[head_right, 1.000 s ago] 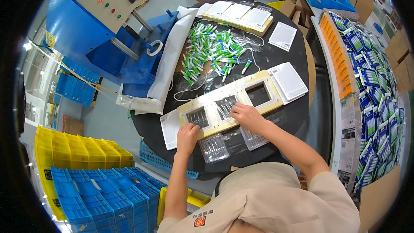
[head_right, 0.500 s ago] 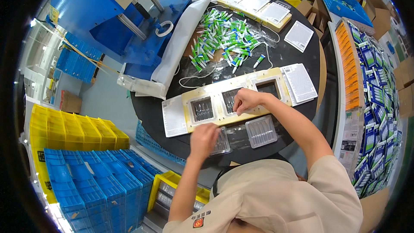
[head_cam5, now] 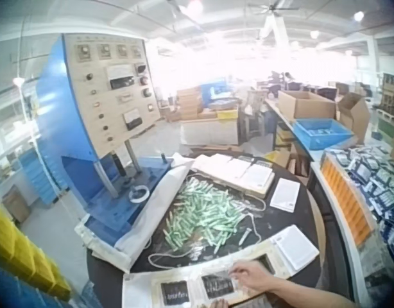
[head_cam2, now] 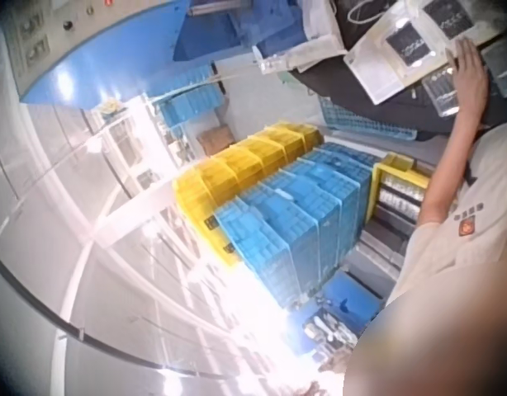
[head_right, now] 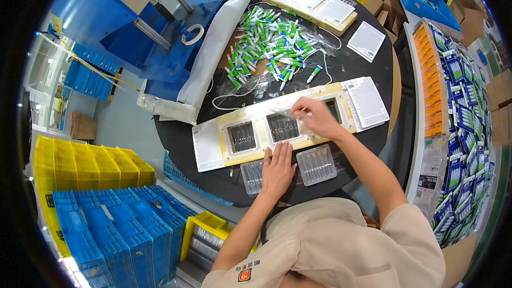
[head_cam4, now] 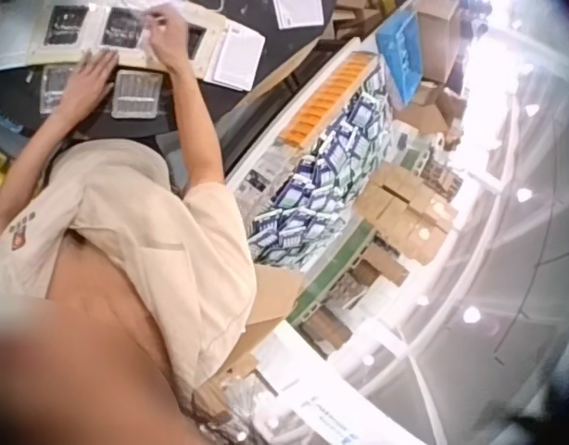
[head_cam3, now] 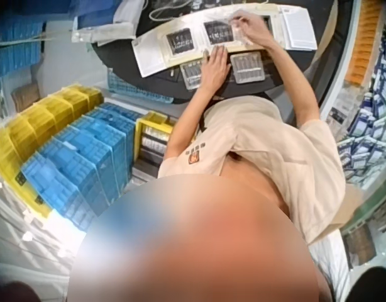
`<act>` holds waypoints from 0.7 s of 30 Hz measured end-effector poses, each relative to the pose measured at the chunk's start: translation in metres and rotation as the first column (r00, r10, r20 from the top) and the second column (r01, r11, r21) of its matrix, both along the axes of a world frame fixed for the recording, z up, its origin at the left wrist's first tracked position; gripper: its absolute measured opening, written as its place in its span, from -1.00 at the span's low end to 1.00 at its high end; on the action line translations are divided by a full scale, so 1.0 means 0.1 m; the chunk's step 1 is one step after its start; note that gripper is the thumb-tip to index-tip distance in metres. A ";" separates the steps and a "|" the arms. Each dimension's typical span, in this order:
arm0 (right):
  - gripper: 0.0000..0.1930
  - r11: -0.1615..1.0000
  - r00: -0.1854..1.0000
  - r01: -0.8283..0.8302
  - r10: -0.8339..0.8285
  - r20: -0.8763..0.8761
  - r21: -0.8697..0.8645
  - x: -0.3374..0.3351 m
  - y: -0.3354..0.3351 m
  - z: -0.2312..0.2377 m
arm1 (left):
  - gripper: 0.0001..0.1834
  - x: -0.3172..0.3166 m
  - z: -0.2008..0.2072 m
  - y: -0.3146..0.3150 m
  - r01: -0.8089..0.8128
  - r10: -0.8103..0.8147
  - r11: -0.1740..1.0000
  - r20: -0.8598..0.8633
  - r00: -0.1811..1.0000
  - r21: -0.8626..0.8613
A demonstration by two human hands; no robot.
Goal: The person places green cylindrical batteries into a multi-slot wooden fixture, then covers them with white paper sheets and clear plastic trays. The person repeats this sequence multiple times, handling batteries, paper, and trays by hand.
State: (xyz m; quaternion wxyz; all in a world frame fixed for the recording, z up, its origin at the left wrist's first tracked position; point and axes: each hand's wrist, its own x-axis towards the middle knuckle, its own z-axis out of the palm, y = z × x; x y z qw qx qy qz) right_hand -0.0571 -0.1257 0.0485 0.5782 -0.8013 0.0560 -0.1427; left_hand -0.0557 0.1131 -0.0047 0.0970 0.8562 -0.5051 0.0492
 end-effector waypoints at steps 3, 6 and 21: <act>-0.90 0.916 0.922 0.366 -0.333 0.197 -0.163 -0.32 -0.27 0.24 | -0.25 0.04 0.07 -0.07 -0.011 0.010 1.000 -0.066 0.998 -0.017; -0.83 0.662 0.904 0.411 -0.204 0.377 -0.627 -0.63 -0.42 0.18 | -0.29 0.11 0.15 -0.17 0.017 -0.021 0.999 -0.093 0.995 -0.038; -0.85 0.926 0.980 0.067 -0.131 -0.150 -0.372 -0.23 -0.99 -0.01 | -0.71 1.15 0.28 -0.51 -0.261 0.135 0.906 -0.358 0.924 -0.332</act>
